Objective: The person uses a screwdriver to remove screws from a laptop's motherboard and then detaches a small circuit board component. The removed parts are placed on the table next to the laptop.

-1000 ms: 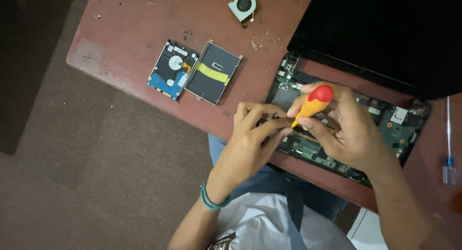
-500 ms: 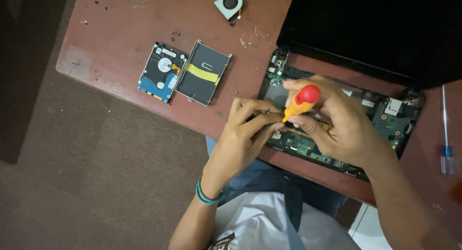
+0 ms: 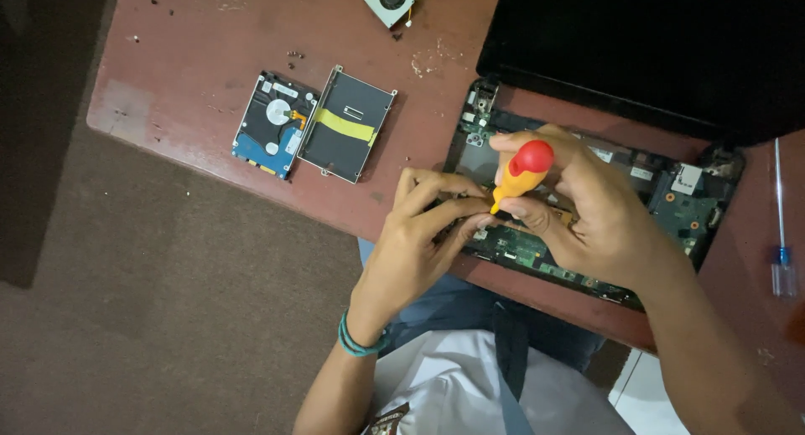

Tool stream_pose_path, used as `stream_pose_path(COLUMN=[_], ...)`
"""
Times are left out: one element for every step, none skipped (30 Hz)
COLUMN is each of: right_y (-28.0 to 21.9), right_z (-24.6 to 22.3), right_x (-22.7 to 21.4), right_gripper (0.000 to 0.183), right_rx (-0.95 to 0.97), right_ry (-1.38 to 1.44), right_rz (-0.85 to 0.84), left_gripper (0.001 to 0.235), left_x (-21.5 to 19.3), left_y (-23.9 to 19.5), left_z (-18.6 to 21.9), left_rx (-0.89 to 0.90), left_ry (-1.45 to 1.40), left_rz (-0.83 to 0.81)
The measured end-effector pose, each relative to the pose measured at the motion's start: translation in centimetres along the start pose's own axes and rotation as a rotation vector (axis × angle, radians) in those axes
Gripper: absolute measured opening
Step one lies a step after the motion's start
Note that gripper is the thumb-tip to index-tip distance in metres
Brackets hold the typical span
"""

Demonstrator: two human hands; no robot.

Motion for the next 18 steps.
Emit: stream_pose_path(right_y=[0.0,0.0,0.0,0.0,0.0,0.0,0.0,0.0,-0.1,-0.1,-0.1,0.0,0.0,0.1,0.1,0.1,-0.1,-0.2], right_z=[0.0,0.0,0.0,0.0,0.0,-0.1,0.0,0.0,0.0,0.1,0.1,0.2,0.0,-0.2,-0.4,-0.6,-0.7,-0.9], right_x=[0.0,0.0,0.0,0.0,0.0,0.0,0.0,0.0,-0.1,-0.1,-0.2,-0.2,-0.2,-0.3,-0.3,-0.4,-0.5,-0.6], right_gripper=[0.047,0.047,0.047,0.047,0.047,0.046,0.046,0.045,0.045,0.045,0.045,0.046,0.046,0.046,0.046,0.046,0.047,0.047], right_rx=[0.001,0.008,0.014,0.014,0.025,0.036,0.036,0.009,-0.017,-0.017,-0.066,-0.116,-0.119,-0.161,-0.202,-0.204,-0.163,-0.122], right_ry=[0.001,-0.011,-0.024,-0.023,-0.011,0.001,0.002,-0.008,-0.018,-0.018,-0.041,-0.065,-0.063,-0.082,-0.103,-0.102,-0.123,-0.144], right_rz=[0.000,0.001,0.001,0.000,-0.002,-0.004,-0.004,-0.006,-0.008,-0.008,-0.028,-0.048,-0.049,-0.044,-0.036,-0.035,-0.037,-0.039], left_gripper=[0.012,0.012,0.012,0.012,0.012,0.013,0.013,0.012,0.012,0.012,0.013,0.014,0.014,0.013,0.013,0.013,0.013,0.012], left_x=[0.0,0.0,-0.1,0.0,0.0,0.0,0.0,0.0,0.0,0.1,0.1,0.1,0.0,0.0,0.0,-0.1,0.0,0.0], left_y=[0.0,0.0,0.0,0.0,-0.1,-0.1,-0.1,-0.1,-0.1,-0.1,-0.1,-0.2,-0.2,-0.3,-0.3,-0.3,-0.2,-0.2], left_z=[0.0,0.0,0.0,0.0,-0.1,-0.1,-0.1,-0.1,-0.1,-0.1,-0.1,-0.1,-0.2,-0.2,-0.2,-0.2,-0.2,-0.2], left_rx=[-0.001,-0.003,-0.005,-0.006,-0.004,-0.003,-0.003,-0.004,-0.005,-0.005,0.000,0.005,0.004,0.011,0.020,0.021,0.034,0.048], left_ry=[0.000,-0.004,-0.008,-0.007,-0.003,0.000,0.001,0.000,-0.002,-0.002,0.004,0.011,0.015,0.016,0.015,0.017,0.024,0.032], left_rz=[-0.001,-0.001,0.000,-0.001,-0.004,-0.007,-0.007,-0.004,-0.001,-0.001,0.003,0.008,0.009,0.005,-0.001,-0.001,-0.005,-0.010])
Point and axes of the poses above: each hand's wrist, its own y-axis towards the middle knuckle, its own x-axis out of the palm, z = x × y, the point moved 1 cm from there along y, towards the middle knuckle, and after that the axes turned 4 degrees about y, right-handed, at the moved point
